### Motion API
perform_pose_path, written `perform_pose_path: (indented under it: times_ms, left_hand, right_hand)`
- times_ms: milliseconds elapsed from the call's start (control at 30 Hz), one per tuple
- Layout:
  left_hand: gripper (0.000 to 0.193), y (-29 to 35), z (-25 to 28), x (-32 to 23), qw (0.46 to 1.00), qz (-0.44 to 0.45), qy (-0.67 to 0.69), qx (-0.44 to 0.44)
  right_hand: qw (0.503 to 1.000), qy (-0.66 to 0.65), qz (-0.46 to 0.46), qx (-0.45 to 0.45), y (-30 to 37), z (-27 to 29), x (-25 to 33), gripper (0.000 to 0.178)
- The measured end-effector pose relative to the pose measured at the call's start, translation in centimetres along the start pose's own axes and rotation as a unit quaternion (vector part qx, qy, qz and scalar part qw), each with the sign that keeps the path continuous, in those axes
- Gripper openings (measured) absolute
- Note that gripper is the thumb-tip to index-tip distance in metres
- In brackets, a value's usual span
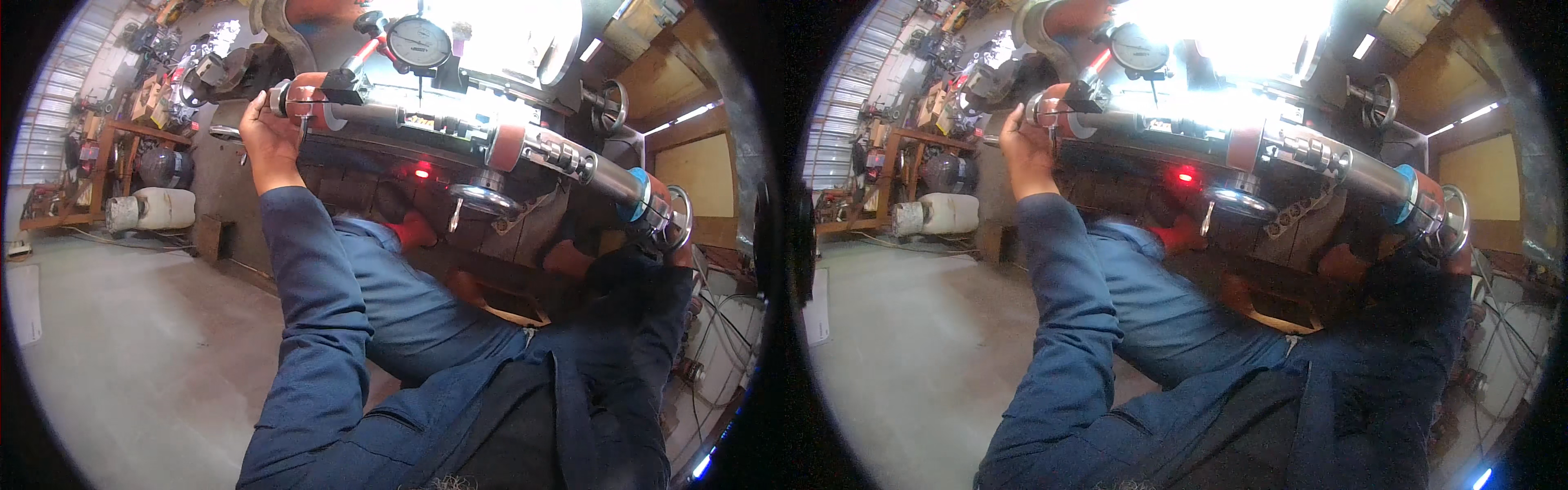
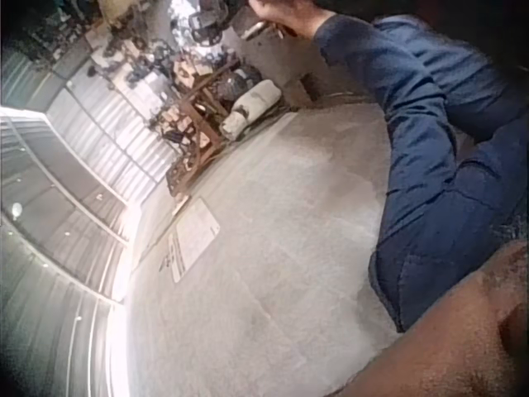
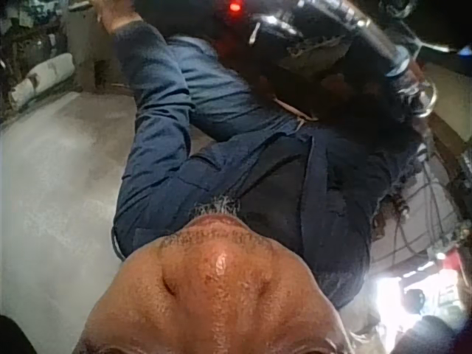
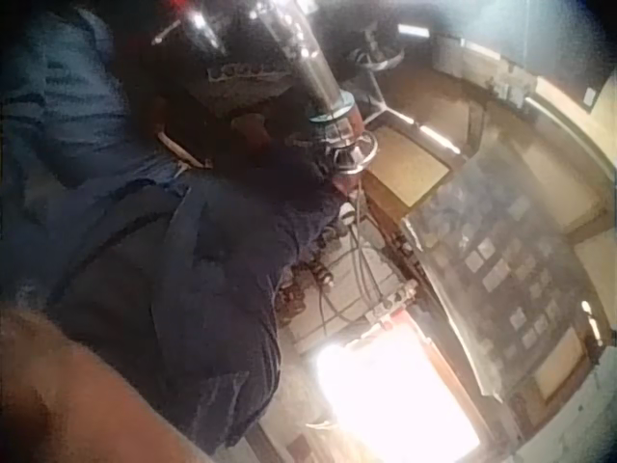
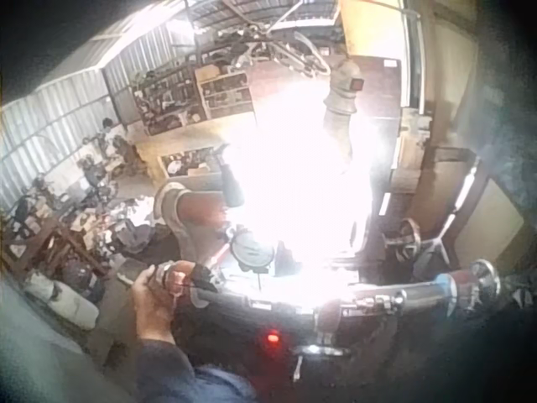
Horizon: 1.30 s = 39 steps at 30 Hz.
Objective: The person cleans a small cylindrical valve component by hand using a cloth, then inserts the component into a lathe and secures it, adjusts the lathe controls, and operates the machine.
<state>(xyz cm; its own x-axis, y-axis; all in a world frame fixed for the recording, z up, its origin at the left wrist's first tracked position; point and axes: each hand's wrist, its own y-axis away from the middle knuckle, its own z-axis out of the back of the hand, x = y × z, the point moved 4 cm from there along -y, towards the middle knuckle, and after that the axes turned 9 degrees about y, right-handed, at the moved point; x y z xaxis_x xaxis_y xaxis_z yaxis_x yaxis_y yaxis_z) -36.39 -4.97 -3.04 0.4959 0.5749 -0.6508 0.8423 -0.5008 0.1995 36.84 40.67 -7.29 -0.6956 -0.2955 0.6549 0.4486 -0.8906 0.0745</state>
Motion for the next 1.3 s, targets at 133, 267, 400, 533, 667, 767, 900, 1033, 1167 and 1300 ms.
perform_pose_path:
  times_ms: [133,267,400,533,667,767,900,1033,1167,1300]
  left_hand:
    - [0.03,-0.3,0.2,0.1,1.0,-0.005,0.002,0.013]
    - [0.025,-1.0,0.9,0.0,1.0,-0.015,0.014,0.004]
    - [0.026,-1.4,0.5,1.0,0.996,-0.003,0.078,0.041]
    - [0.033,-0.9,-2.1,2.6,0.991,-0.042,0.124,0.041]
    - [0.047,-1.3,-1.7,3.0,0.974,-0.074,0.157,0.143]
    - [0.061,-2.1,-1.8,3.8,0.955,-0.077,0.19,0.214]
    - [0.067,-2.7,-1.9,3.3,0.931,-0.111,0.198,0.287]
    - [0.072,-1.5,-1.9,3.8,0.898,-0.081,0.306,0.306]
    - [0.03,-2.0,-1.6,2.9,0.938,-0.05,0.235,0.251]
    - [0.031,-1.8,-1.8,2.0,0.952,-0.004,0.202,0.228]
  right_hand:
    - [0.999,0.015,-0.031,0.04,2.7,0.1,-1.1,0.032]
    - [0.992,-0.01,-0.054,0.116,5.3,0.8,-0.3,0.033]
    - [0.978,-0.112,-0.047,0.169,6.5,3.5,2.0,0.033]
    - [0.978,-0.198,-0.041,0.044,6.0,3.7,4.3,0.035]
    - [0.971,-0.234,-0.048,-0.026,4.5,2.8,9.4,0.035]
    - [0.992,-0.101,-0.008,-0.071,3.0,3.5,9.5,0.04]
    - [0.973,0.133,0.078,-0.169,2.8,3.0,14.0,0.048]
    - [0.98,0.1,0.072,-0.154,2.7,1.6,17.8,0.046]
    - [0.967,0.191,0.004,-0.166,2.7,-0.5,20.5,0.044]
    - [0.961,0.25,-0.026,-0.111,2.5,-0.7,21.2,0.044]
